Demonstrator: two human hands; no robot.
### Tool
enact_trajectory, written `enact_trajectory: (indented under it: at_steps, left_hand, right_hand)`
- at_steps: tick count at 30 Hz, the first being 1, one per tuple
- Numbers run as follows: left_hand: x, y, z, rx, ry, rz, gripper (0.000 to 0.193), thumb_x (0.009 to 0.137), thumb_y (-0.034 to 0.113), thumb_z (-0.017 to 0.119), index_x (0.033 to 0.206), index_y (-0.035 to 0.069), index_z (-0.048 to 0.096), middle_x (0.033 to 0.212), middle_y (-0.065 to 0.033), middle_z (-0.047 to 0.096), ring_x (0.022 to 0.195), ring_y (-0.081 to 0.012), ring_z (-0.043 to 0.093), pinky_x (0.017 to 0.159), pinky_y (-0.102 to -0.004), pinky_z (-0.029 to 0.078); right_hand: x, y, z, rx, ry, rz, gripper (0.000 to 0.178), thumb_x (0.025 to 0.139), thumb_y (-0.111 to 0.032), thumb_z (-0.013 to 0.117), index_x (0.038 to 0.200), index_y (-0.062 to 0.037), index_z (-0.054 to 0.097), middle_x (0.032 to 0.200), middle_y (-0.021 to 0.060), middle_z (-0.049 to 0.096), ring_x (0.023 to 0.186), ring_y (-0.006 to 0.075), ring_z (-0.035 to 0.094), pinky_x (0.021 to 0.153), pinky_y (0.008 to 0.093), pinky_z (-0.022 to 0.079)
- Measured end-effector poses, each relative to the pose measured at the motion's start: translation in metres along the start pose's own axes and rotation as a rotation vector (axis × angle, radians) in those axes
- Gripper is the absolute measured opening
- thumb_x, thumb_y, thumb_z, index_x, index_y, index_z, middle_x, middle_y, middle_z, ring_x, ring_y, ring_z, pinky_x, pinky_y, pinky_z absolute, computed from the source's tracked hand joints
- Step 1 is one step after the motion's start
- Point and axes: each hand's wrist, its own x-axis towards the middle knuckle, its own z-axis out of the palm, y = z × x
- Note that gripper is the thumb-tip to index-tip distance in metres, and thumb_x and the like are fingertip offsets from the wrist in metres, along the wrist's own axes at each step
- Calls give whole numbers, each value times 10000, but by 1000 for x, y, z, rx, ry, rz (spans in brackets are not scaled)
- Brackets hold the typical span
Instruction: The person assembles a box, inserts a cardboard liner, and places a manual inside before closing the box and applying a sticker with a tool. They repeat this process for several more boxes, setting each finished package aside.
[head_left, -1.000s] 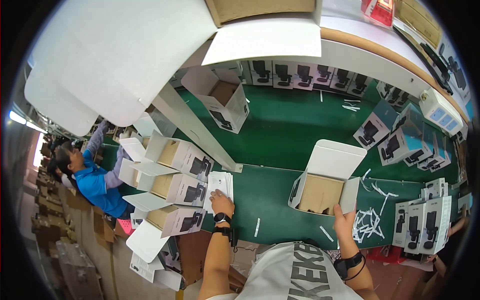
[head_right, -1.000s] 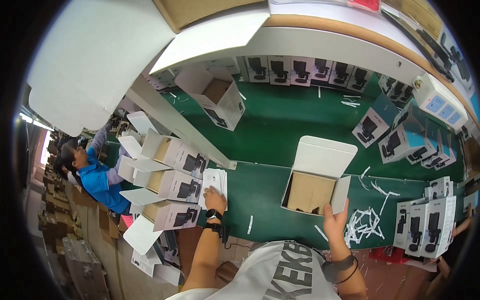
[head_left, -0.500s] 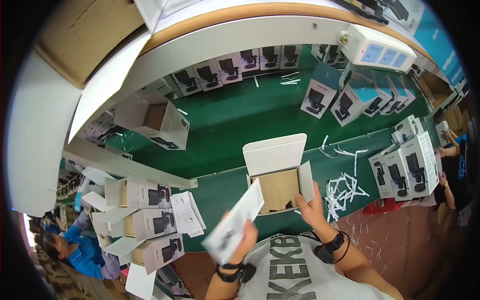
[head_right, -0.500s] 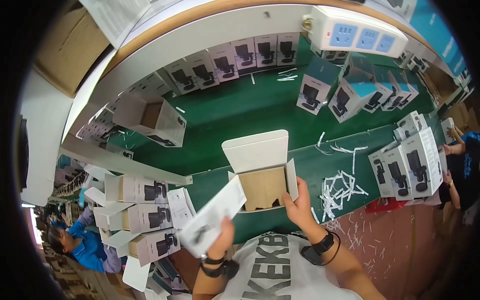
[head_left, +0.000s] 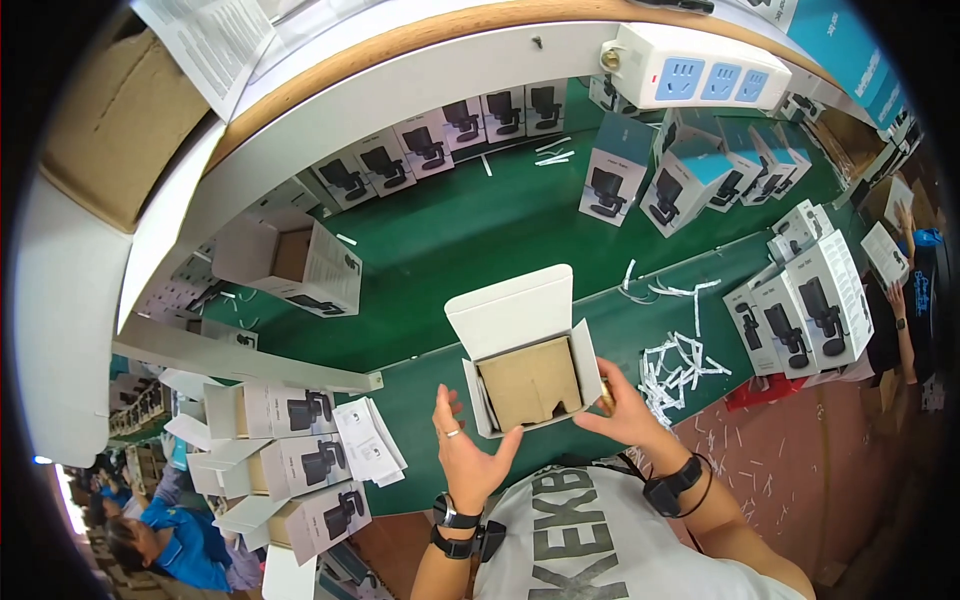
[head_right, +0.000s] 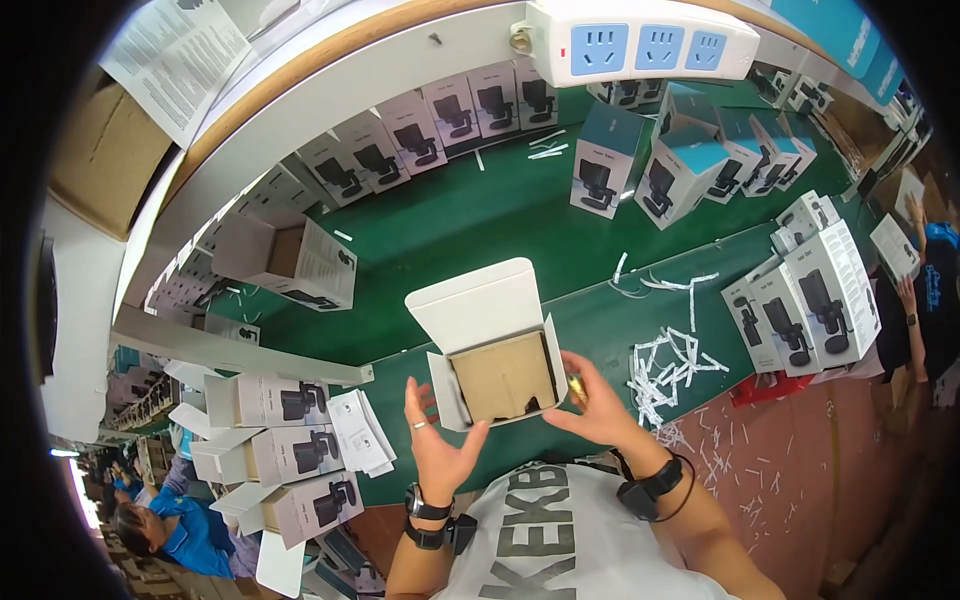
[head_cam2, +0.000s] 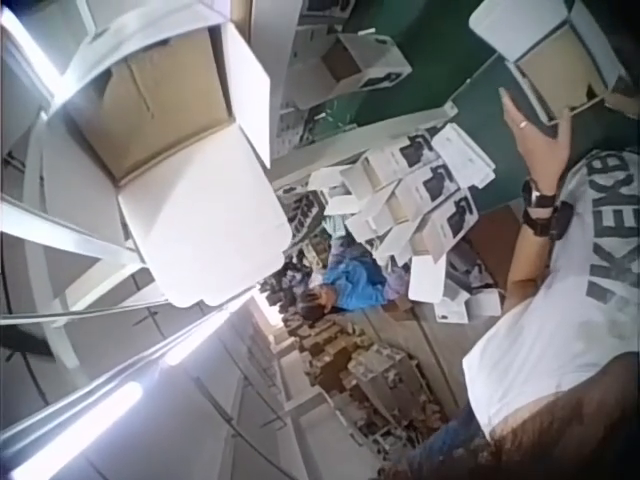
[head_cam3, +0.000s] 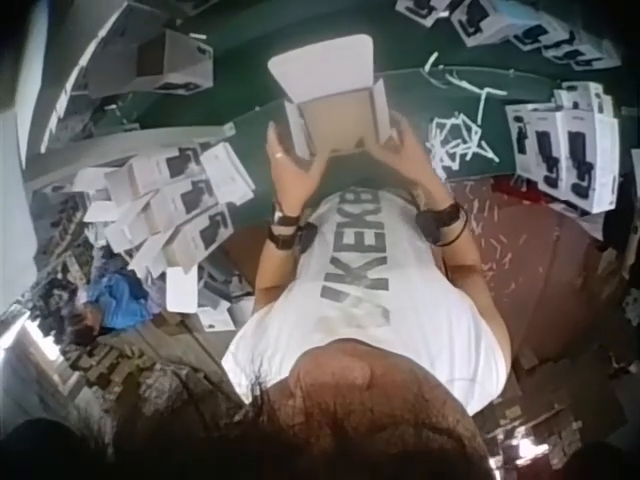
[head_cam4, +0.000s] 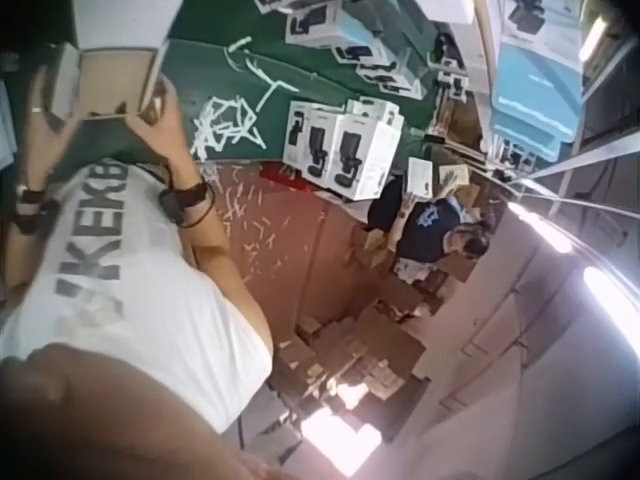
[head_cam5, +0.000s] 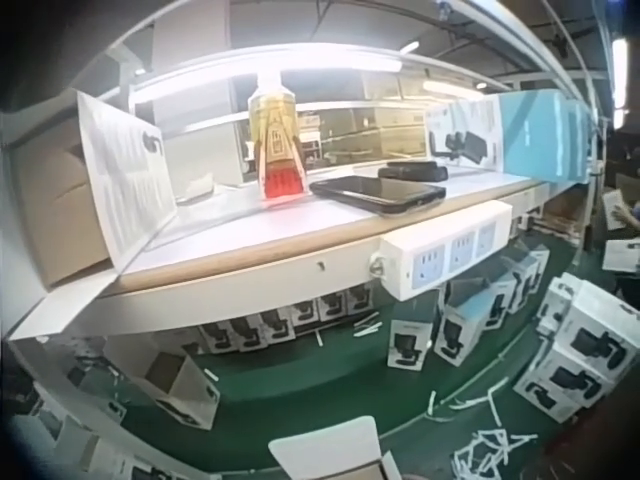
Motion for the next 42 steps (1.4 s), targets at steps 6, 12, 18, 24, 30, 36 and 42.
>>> enact_trajectory:
  at_steps: [6, 12, 18, 24, 30, 36, 42]
  left_hand:
    - [-8, -34, 18, -51, -94, -61, 796, 857, 150, 761, 1531, -16, 372, 1441, -266, 473, 1273, -387, 529, 1037, -460, 468]
    - [15, 13, 34, 144, -160, 501, 813, 851, 223, 803, 1530, 8, 408, 1479, -275, 461, 1297, -469, 513, 1084, -514, 445]
    - [17, 11, 59, 495, -433, 627, 893, 802, 336, 829, 1548, 61, 423, 1577, -259, 399, 1409, -468, 426, 1175, -528, 352]
    - [13, 5, 61, 500, -419, 638, 853, 809, 350, 815, 1533, 72, 458, 1576, -232, 421, 1422, -459, 416, 1186, -533, 337]
    - [13, 10, 59, 440, -387, 602, 770, 764, 326, 854, 1412, 27, 563, 1556, -203, 470, 1405, -438, 452, 1162, -530, 373]
    - [15, 11, 57, 411, -400, 586, 710, 753, 322, 860, 1336, 11, 602, 1546, -200, 485, 1404, -424, 459, 1154, -524, 382]
    - [12, 15, 57, 423, -384, 608, 706, 736, 304, 867, 1326, 13, 609, 1542, -194, 492, 1401, -421, 463, 1147, -522, 390]
  right_hand:
    - [9, 31, -34, 291, 113, 155, 613, 925, -137, 768, 1445, -17, 466, 1116, 9, 620, 928, 73, 570, 802, 254, 492]
    - [32, 12, 14, -17, 102, 71, 420, 960, -155, 730, 1327, -20, 575, 1011, 24, 643, 903, 107, 614, 762, 291, 507]
    - [48, -12, -11, -422, 196, -296, 240, 942, -161, 728, 1133, -36, 655, 894, 93, 668, 799, 211, 645, 724, 334, 509]
    - [85, -26, -25, -740, 309, -640, 111, 877, -181, 757, 888, -106, 676, 799, 38, 679, 763, 255, 644, 648, 403, 491]
    - [87, -27, -37, -765, 247, -686, 114, 863, -179, 767, 880, -118, 672, 793, 17, 682, 753, 233, 650, 638, 393, 467]
    - [69, -31, -42, -673, -18, -686, 124, 844, -182, 779, 877, -125, 674, 787, 12, 679, 714, 233, 636, 631, 373, 447]
    - [79, -29, -45, -776, 208, -748, 139, 835, -210, 781, 877, -131, 675, 787, 11, 679, 711, 228, 643, 622, 372, 452]
